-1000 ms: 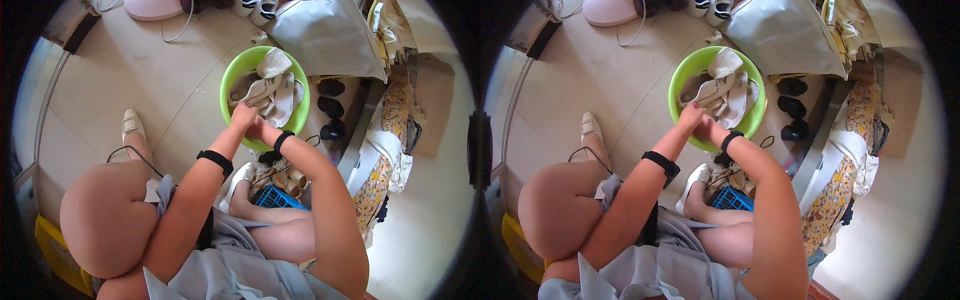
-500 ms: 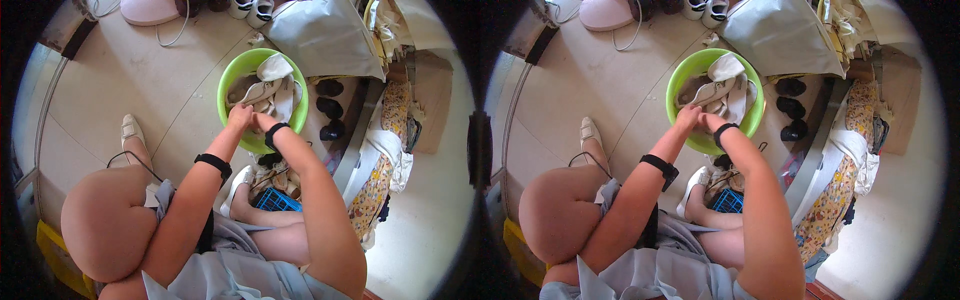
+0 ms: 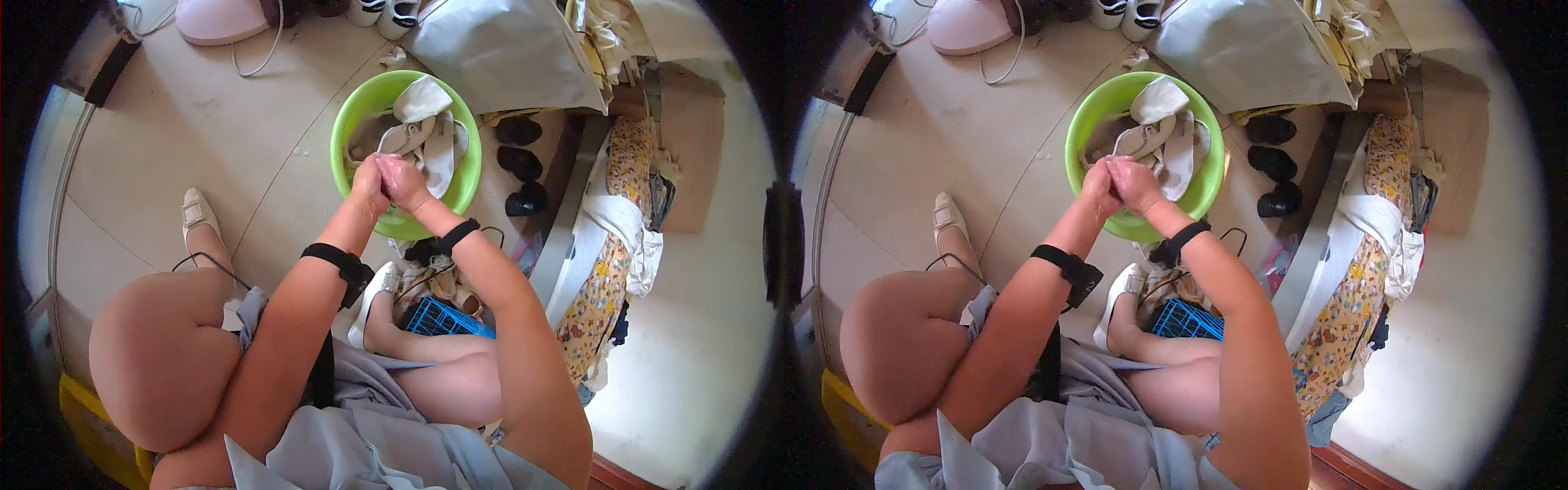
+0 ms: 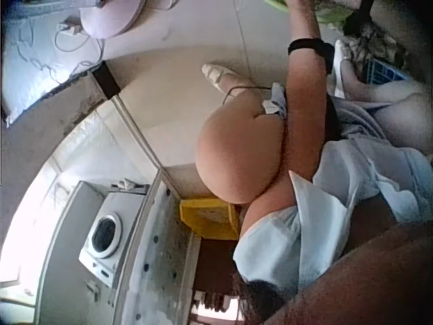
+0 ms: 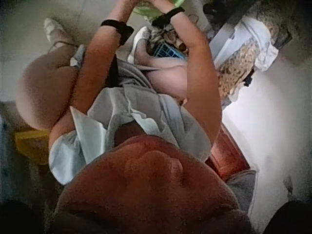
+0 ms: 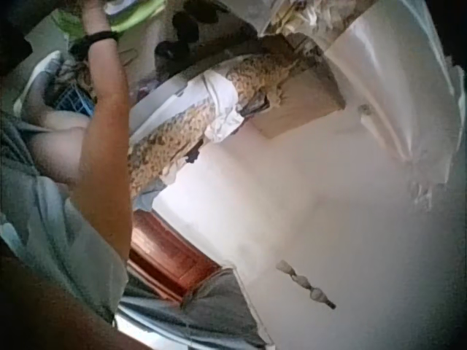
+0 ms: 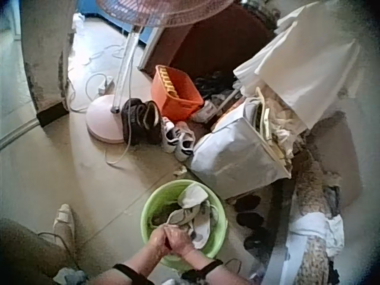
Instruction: Cleaning shoe insoles and shoes using a brush and a bucket of water.
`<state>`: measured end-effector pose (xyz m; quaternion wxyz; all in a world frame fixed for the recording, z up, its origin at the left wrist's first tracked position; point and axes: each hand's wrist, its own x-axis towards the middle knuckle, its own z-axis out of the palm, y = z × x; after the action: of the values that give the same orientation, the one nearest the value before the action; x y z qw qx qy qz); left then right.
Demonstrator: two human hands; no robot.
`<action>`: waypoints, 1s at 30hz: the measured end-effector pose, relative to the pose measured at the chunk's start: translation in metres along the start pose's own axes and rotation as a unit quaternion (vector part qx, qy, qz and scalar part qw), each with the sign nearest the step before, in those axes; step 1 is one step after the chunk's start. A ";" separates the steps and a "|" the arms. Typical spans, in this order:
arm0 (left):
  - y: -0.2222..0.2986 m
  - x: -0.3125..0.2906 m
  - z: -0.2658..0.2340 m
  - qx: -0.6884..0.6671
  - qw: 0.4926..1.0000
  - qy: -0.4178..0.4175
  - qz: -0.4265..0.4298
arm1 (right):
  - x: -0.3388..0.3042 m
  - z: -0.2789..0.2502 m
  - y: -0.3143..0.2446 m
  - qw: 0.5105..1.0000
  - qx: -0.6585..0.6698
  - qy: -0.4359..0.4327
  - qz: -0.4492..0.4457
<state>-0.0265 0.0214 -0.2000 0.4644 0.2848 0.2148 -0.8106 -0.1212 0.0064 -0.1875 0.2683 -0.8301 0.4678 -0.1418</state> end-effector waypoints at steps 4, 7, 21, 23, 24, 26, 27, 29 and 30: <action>-0.003 -0.016 0.017 0.152 0.987 0.034 0.028 | -0.008 -0.041 0.032 0.980 -0.194 -0.017 0.039; -0.002 -0.012 0.005 0.191 0.980 0.039 0.035 | -0.014 -0.051 0.060 0.932 -0.324 0.153 0.061; 0.012 0.005 -0.023 0.540 0.758 0.172 0.324 | -0.030 -0.083 0.110 0.935 -0.143 0.100 0.308; 0.010 0.007 -0.019 0.555 0.751 0.155 0.324 | -0.041 -0.088 0.111 0.916 0.056 0.182 0.354; 0.006 0.006 -0.017 0.569 0.690 0.183 0.408 | -0.044 -0.087 0.112 0.916 0.054 0.183 0.352; -0.003 0.002 -0.012 0.578 0.621 0.207 0.487 | -0.051 -0.079 0.112 0.910 -0.105 0.116 0.384; -0.009 0.001 -0.008 0.596 0.626 0.217 0.454 | -0.055 -0.076 0.112 0.910 -0.106 0.117 0.384; -0.005 -0.008 -0.009 0.617 0.623 0.239 0.416 | -0.045 -0.056 0.082 0.902 -0.353 0.192 0.155; -0.003 -0.014 -0.002 0.672 0.636 0.216 0.313 | -0.036 -0.057 0.072 0.920 -0.349 0.166 0.054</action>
<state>-0.0230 0.0330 -0.1913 0.3108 0.7355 -0.3968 -0.4527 -0.2183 -0.0104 -0.1818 -0.1133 -0.8089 0.5697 -0.0907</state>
